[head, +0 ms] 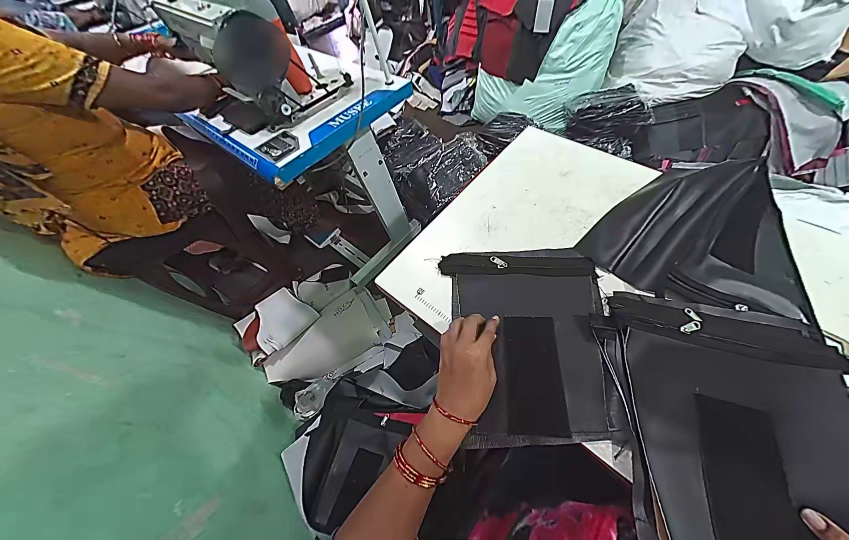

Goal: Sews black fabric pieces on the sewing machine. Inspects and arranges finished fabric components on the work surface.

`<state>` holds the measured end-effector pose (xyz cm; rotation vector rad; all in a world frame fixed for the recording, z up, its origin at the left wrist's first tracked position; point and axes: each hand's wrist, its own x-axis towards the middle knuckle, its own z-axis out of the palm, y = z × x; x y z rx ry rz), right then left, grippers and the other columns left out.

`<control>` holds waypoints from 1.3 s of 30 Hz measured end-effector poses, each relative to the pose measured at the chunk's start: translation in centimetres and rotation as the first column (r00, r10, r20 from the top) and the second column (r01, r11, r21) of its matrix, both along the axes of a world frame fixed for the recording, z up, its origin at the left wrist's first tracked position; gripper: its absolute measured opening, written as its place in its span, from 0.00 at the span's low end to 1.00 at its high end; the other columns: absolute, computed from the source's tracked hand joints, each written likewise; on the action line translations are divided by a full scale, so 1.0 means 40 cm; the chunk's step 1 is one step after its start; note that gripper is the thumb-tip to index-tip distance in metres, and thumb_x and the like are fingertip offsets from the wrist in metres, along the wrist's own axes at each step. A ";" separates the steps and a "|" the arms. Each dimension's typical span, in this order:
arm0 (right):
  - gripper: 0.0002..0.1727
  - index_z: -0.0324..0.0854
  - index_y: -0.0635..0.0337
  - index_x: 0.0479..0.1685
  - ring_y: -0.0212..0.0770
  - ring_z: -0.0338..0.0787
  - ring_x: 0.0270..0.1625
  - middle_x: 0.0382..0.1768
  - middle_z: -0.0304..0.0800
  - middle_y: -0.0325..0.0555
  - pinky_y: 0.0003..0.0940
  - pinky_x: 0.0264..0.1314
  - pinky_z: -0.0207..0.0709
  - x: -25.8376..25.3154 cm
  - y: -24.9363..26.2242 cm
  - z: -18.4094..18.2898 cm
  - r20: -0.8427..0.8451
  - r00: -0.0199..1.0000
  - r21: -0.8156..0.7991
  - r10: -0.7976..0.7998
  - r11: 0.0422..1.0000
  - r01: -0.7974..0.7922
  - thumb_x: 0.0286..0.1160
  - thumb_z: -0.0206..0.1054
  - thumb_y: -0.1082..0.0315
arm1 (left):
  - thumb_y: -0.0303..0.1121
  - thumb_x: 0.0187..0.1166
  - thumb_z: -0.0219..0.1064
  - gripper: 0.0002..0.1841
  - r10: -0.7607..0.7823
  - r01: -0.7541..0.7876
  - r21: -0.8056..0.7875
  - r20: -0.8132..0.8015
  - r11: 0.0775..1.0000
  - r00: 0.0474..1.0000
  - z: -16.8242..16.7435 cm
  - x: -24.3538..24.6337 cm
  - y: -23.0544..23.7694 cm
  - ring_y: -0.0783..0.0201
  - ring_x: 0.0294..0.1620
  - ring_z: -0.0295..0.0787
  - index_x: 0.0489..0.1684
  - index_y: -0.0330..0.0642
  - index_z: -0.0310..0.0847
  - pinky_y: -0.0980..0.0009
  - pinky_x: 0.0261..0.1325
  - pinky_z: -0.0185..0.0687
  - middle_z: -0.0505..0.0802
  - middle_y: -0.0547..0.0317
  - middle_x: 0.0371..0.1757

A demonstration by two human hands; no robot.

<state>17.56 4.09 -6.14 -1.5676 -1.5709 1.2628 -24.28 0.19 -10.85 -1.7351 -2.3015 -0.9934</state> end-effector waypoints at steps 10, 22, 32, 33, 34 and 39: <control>0.12 0.75 0.58 0.55 0.19 0.90 0.50 0.44 0.90 0.21 0.28 0.62 0.86 0.000 0.001 -0.002 -0.001 1.000 -0.001 0.006 1.000 -0.006 0.76 0.68 0.71 | 0.53 0.73 0.73 0.33 0.293 -0.254 -0.255 0.130 0.933 0.947 0.059 -0.018 -0.009 0.24 0.83 0.63 0.73 0.40 0.84 0.26 0.75 0.58 0.78 0.36 0.81; 0.14 0.75 0.70 0.55 0.15 0.89 0.47 0.43 0.88 0.29 0.19 0.59 0.84 -0.008 -0.007 -0.011 -0.025 1.000 0.047 -0.018 0.999 0.019 0.75 0.68 0.72 | 0.53 0.79 0.71 0.27 0.408 -0.156 -0.641 0.265 0.751 0.873 0.163 -0.054 0.055 0.35 0.82 0.64 0.58 0.35 0.88 0.37 0.78 0.56 0.81 0.36 0.72; 0.13 0.75 0.68 0.54 0.15 0.89 0.47 0.42 0.89 0.27 0.21 0.58 0.85 -0.002 -0.006 -0.010 -0.011 1.000 0.032 -0.011 0.999 0.011 0.74 0.67 0.73 | 0.20 0.80 0.67 0.30 0.107 0.063 -0.129 0.955 0.990 0.276 0.129 -0.047 0.090 0.59 0.65 0.88 0.82 0.29 0.60 0.65 0.69 0.84 0.85 0.39 0.69; 0.14 0.75 0.69 0.54 0.15 0.89 0.47 0.42 0.89 0.28 0.21 0.58 0.85 -0.002 -0.006 -0.010 -0.006 1.000 0.033 -0.014 0.999 0.014 0.74 0.67 0.73 | 0.19 0.79 0.66 0.30 0.115 0.082 -0.140 0.960 0.987 0.256 0.136 -0.045 0.089 0.60 0.64 0.88 0.81 0.29 0.61 0.66 0.68 0.84 0.86 0.40 0.68; 0.15 0.75 0.70 0.55 0.15 0.89 0.47 0.43 0.90 0.28 0.21 0.58 0.85 -0.002 -0.006 -0.009 -0.002 1.000 0.035 -0.015 0.999 0.015 0.74 0.68 0.73 | 0.18 0.79 0.65 0.30 0.121 0.099 -0.149 0.963 0.984 0.243 0.140 -0.044 0.087 0.61 0.63 0.88 0.81 0.30 0.61 0.66 0.68 0.85 0.85 0.41 0.68; 0.14 0.75 0.68 0.55 0.14 0.89 0.47 0.43 0.90 0.26 0.21 0.58 0.85 0.000 -0.006 -0.013 -0.010 1.000 0.034 -0.019 0.999 0.019 0.73 0.67 0.74 | 0.15 0.78 0.64 0.26 0.149 0.067 -0.162 0.975 0.985 0.167 0.147 -0.037 0.086 0.62 0.54 0.91 0.76 0.30 0.66 0.66 0.58 0.89 0.88 0.43 0.59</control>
